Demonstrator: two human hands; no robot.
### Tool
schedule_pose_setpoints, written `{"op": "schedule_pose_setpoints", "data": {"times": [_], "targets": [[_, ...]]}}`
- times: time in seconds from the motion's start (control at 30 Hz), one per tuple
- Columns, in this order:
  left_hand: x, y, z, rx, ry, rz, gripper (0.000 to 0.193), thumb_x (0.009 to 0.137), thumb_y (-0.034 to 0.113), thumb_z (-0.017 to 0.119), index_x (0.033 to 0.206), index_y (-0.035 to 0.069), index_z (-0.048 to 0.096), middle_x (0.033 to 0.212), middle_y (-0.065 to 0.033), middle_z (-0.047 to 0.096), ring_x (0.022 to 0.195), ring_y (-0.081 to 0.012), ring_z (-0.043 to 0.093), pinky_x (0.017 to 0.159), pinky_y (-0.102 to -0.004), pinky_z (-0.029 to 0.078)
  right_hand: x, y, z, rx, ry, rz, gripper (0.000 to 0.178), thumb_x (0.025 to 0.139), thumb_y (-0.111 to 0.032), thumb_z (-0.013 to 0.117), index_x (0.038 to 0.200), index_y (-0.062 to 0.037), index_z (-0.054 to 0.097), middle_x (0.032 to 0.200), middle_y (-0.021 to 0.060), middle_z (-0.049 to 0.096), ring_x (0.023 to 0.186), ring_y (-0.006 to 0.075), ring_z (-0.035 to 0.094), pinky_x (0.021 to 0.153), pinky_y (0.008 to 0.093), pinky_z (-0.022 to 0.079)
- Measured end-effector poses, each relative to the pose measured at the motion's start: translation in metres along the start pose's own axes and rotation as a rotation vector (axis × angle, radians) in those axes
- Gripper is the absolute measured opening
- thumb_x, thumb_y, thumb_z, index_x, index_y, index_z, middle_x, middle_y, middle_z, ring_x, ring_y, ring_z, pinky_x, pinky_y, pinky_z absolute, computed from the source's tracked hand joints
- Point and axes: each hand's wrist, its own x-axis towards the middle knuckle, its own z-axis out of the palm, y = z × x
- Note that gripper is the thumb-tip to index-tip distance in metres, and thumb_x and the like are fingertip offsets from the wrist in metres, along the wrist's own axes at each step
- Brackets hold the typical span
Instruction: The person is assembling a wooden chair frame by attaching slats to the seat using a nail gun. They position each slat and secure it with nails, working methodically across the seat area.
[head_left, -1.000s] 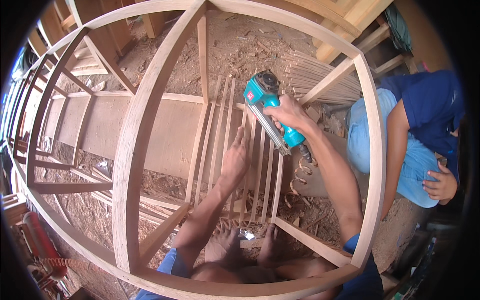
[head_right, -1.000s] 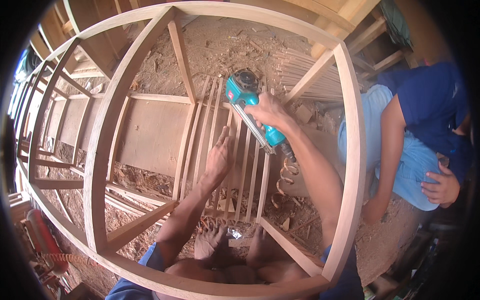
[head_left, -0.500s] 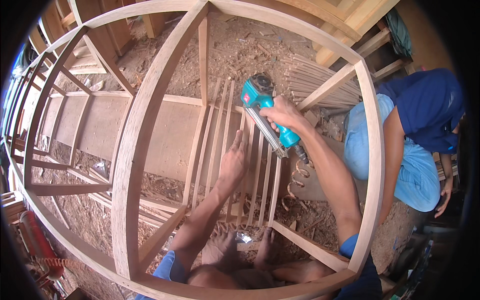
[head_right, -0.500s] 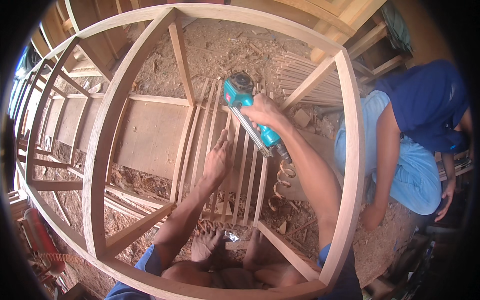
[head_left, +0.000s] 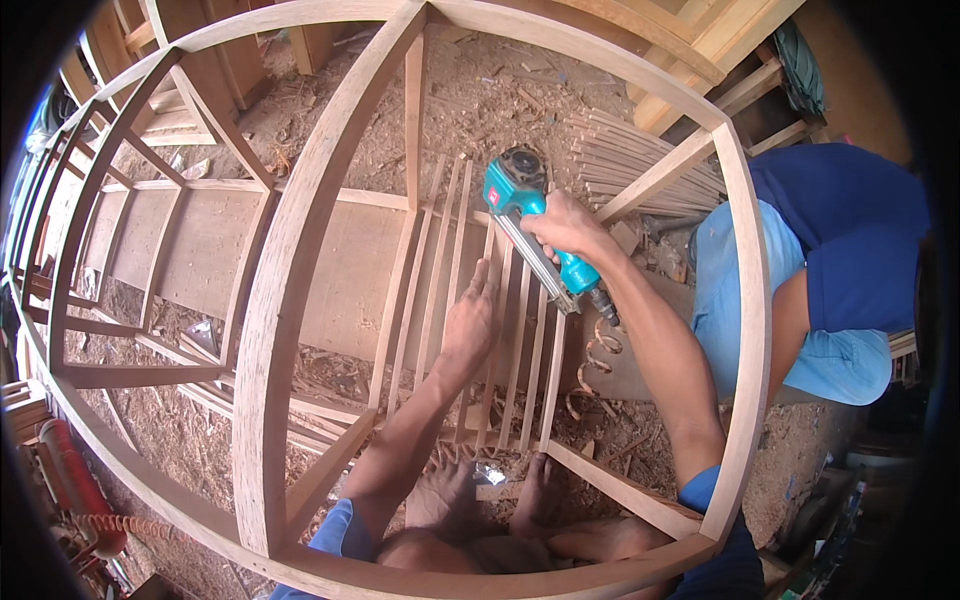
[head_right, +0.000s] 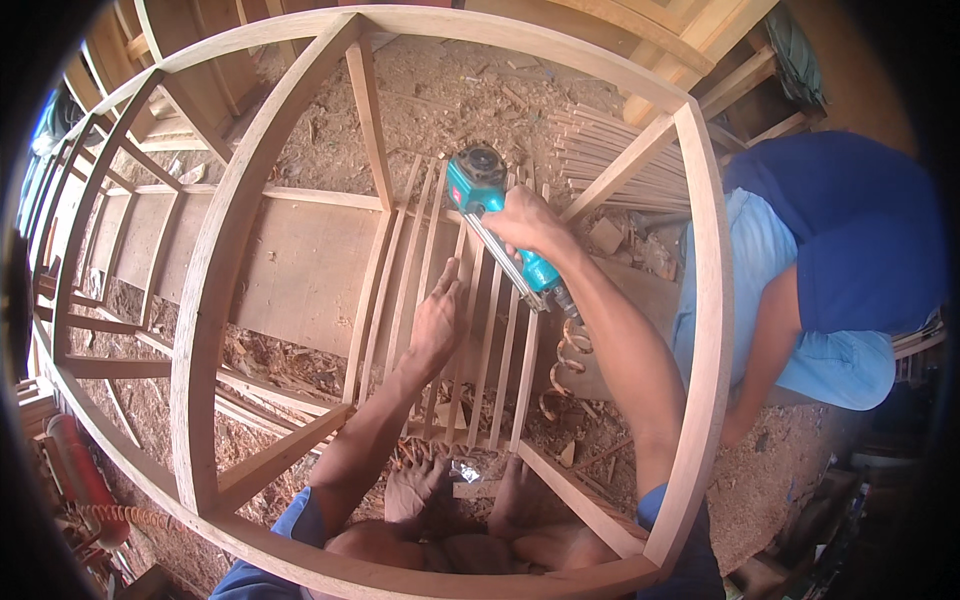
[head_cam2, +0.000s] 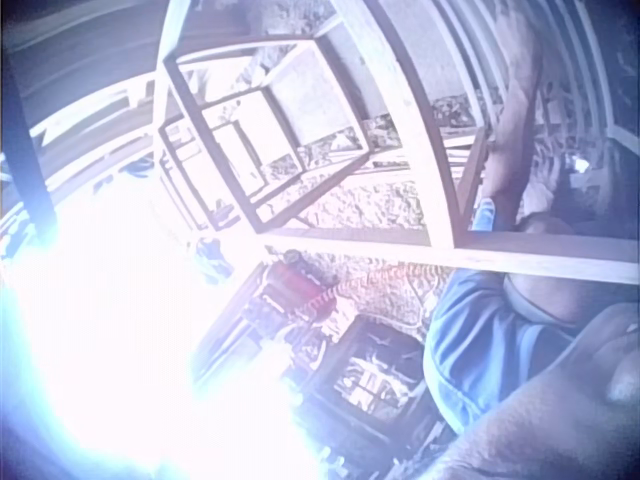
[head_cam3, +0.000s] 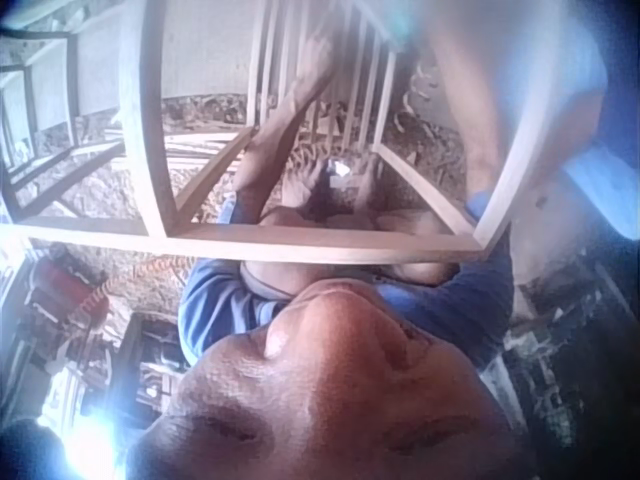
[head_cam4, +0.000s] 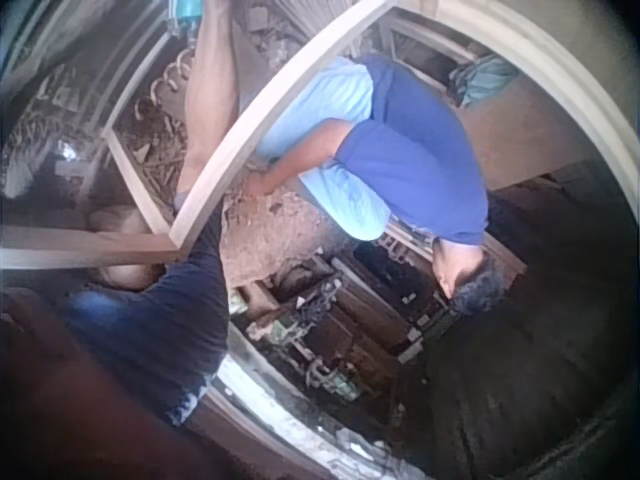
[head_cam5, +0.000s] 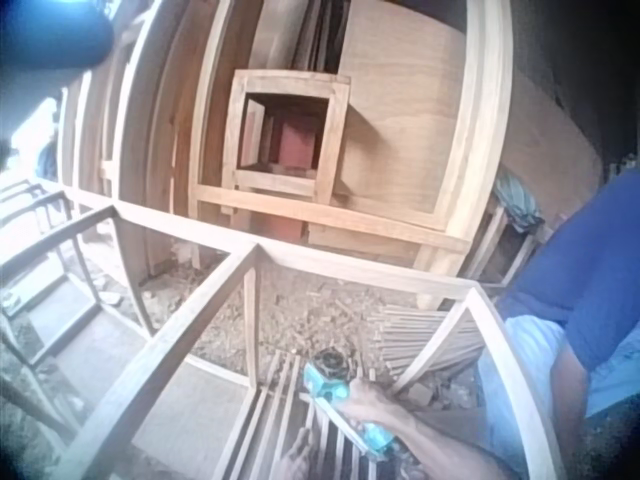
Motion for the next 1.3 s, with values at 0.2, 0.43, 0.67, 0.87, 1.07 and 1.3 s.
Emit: {"op": "schedule_pose_setpoints", "data": {"times": [0.2, 0.43, 0.67, 0.87, 1.07, 1.3], "targets": [[-0.001, 0.007, -0.011, -0.017, -0.049, -0.022, 0.052, 0.089, 0.002, 0.051, 0.141, -0.005, 0.049, 0.153, -0.0269, 0.041, 0.108, -0.0424, 0.066, 0.087, -0.046, 0.058, -0.036, 0.015, -0.023, 0.193, 0.038, -0.022, 0.028, 0.083, -0.024, 0.066, 0.07, 0.0004, 0.061, 0.056, 0.0078, 0.06, 0.047, 0.0169, 0.06, 0.05, 0.034, 0.051], [0.073, 0.007, -0.022, 0.072, 0.055, -0.099, 0.03, 0.09, 0.008, 0.055, 0.117, -0.005, 0.059, 0.125, -0.0275, 0.061, 0.114, -0.0442, 0.059, 0.095, -0.0485, 0.052, -0.178, 0.068, -0.032, 0.062, 0.177, 0.106, 0.03, 0.087, -0.028, 0.073, 0.094, 0.0015, 0.069, 0.062, 0.0099, 0.065, 0.054, 0.0171, 0.065, 0.055, 0.0347, 0.053], [0.196, -0.013, 0.003, 0.0, 0.006, -0.08, 0.035, 0.09, 0.036, 0.059, 0.094, 0.005, 0.075, 0.104, -0.0275, 0.071, 0.093, -0.0417, 0.07, 0.092, -0.0521, 0.052, -0.285, 0.119, 0.012, 0.278, 0.199, 0.438, 0.02, 0.089, -0.019, 0.074, 0.083, -0.0016, 0.067, 0.058, 0.0026, 0.059, 0.048, 0.0116, 0.057, 0.048, 0.0307, 0.045], [0.228, -0.016, 0.002, -0.042, -0.178, -0.249, 0.045, 0.093, 0.042, 0.06, 0.096, -0.001, 0.075, 0.104, -0.0245, 0.073, 0.1, -0.0362, 0.069, 0.092, -0.0482, 0.052, -0.319, 0.148, 0.031, 0.396, 0.289, 0.561, 0.022, 0.09, -0.021, 0.074, 0.083, -0.0016, 0.065, 0.059, 0.0037, 0.059, 0.049, 0.0121, 0.056, 0.047, 0.03, 0.043], [0.191, 0.043, -0.077, -0.459, -0.04, -0.202, 0.045, 0.092, 0.042, 0.071, 0.102, -0.001, 0.073, 0.104, -0.0177, 0.074, 0.095, -0.025, 0.069, 0.088, -0.0393, 0.055, -0.31, 0.153, 0.027, 0.481, 0.275, 0.424, 0.022, 0.09, -0.02, 0.073, 0.09, 0.0003, 0.066, 0.06, 0.004, 0.059, 0.049, 0.0127, 0.056, 0.047, 0.0294, 0.044], [0.176, 0.063, -0.151, -0.616, 0.332, 0.049, 0.041, 0.094, 0.044, 0.071, 0.101, 0.003, 0.074, 0.087, -0.0105, 0.074, 0.071, -0.0151, 0.066, 0.061, -0.0331, 0.054, -0.291, 0.154, 0.031, 0.228, 0.223, 0.409, 0.02, 0.09, -0.018, 0.073, 0.081, -0.0019, 0.065, 0.057, 0.0025, 0.058, 0.048, 0.0106, 0.055, 0.047, 0.0292, 0.043]]}}
